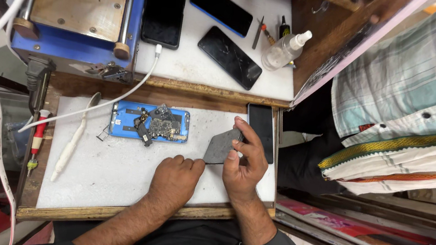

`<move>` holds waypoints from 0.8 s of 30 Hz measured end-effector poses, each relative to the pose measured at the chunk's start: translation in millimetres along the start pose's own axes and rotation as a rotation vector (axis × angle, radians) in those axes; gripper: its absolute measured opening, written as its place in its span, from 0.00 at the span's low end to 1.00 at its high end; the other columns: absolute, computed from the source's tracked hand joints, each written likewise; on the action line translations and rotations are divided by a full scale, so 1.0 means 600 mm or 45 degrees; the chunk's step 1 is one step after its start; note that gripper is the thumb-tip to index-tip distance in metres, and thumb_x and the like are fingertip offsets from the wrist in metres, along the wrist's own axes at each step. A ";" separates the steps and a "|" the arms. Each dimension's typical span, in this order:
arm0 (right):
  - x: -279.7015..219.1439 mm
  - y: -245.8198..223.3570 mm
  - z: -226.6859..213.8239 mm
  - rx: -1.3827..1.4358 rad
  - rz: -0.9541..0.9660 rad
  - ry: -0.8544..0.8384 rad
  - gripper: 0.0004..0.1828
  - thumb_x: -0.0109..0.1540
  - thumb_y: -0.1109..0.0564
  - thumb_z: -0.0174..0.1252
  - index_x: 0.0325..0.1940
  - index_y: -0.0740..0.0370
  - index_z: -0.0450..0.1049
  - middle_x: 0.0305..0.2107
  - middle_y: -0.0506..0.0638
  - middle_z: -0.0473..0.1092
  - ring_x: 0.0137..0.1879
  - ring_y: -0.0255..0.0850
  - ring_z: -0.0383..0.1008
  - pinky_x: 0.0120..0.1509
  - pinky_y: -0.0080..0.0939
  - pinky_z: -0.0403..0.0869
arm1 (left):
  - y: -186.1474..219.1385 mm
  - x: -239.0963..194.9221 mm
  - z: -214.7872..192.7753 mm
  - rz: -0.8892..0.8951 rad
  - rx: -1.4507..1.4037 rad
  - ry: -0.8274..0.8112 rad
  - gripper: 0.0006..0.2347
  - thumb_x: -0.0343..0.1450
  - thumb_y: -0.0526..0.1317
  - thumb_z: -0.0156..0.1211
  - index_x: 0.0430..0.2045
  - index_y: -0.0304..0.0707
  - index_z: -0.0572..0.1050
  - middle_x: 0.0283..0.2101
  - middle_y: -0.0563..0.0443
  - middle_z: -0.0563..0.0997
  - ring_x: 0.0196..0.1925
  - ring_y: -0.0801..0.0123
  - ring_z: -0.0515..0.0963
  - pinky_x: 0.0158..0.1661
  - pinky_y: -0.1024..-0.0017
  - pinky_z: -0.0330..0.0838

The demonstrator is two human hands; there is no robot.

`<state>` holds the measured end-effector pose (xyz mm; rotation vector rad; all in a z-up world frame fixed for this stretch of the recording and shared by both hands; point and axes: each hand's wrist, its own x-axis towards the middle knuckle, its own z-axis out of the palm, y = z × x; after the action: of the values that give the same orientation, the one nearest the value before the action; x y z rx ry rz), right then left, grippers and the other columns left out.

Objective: The person uses a green plastic spudger to pry and separate a smartphone screen from its frame. They handle the screen assembly and a ribbon cable, then place the screen on the workbench. Another person briefly hands over a different phone, which is set aside.

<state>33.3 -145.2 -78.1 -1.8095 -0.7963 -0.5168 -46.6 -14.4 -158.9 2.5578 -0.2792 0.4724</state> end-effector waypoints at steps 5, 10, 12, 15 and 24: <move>0.010 -0.005 0.004 0.033 -0.063 -0.038 0.13 0.71 0.50 0.57 0.46 0.62 0.69 0.60 0.66 0.70 0.71 0.56 0.72 0.75 0.54 0.73 | 0.010 0.011 -0.033 0.007 -0.083 0.148 0.04 0.62 0.33 0.62 0.21 0.41 0.72 0.18 0.52 0.74 0.24 0.61 0.76 0.25 0.62 0.70; -0.007 -0.002 0.007 0.102 -0.001 -0.081 0.17 0.71 0.47 0.58 0.54 0.61 0.65 0.62 0.64 0.69 0.73 0.54 0.69 0.79 0.54 0.71 | 0.034 0.022 -0.072 0.055 -0.222 0.337 0.04 0.66 0.34 0.64 0.24 0.37 0.74 0.19 0.51 0.72 0.23 0.62 0.74 0.26 0.64 0.69; -0.005 0.000 0.009 0.146 0.012 -0.114 0.21 0.71 0.45 0.58 0.59 0.60 0.62 0.63 0.64 0.68 0.75 0.54 0.67 0.81 0.55 0.69 | 0.043 0.032 -0.089 0.076 -0.284 0.397 0.04 0.67 0.34 0.64 0.26 0.36 0.74 0.20 0.51 0.72 0.23 0.63 0.74 0.26 0.65 0.69; -0.006 -0.003 0.007 0.211 0.062 -0.113 0.24 0.71 0.45 0.59 0.62 0.59 0.60 0.63 0.64 0.67 0.75 0.54 0.66 0.81 0.56 0.69 | 0.051 0.040 -0.107 0.072 -0.328 0.395 0.04 0.66 0.34 0.64 0.24 0.37 0.73 0.19 0.51 0.72 0.23 0.61 0.74 0.26 0.63 0.68; -0.007 -0.004 -0.003 0.118 0.001 -0.128 0.19 0.71 0.45 0.59 0.53 0.59 0.64 0.62 0.63 0.69 0.74 0.56 0.69 0.79 0.57 0.71 | 0.057 0.040 -0.107 0.010 -0.378 0.480 0.04 0.65 0.33 0.63 0.25 0.35 0.74 0.19 0.50 0.73 0.23 0.61 0.74 0.27 0.62 0.68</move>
<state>28.5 -147.5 -78.5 -1.7606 -0.8736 -0.3843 -52.3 -12.1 -82.5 2.1308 -0.2041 0.8350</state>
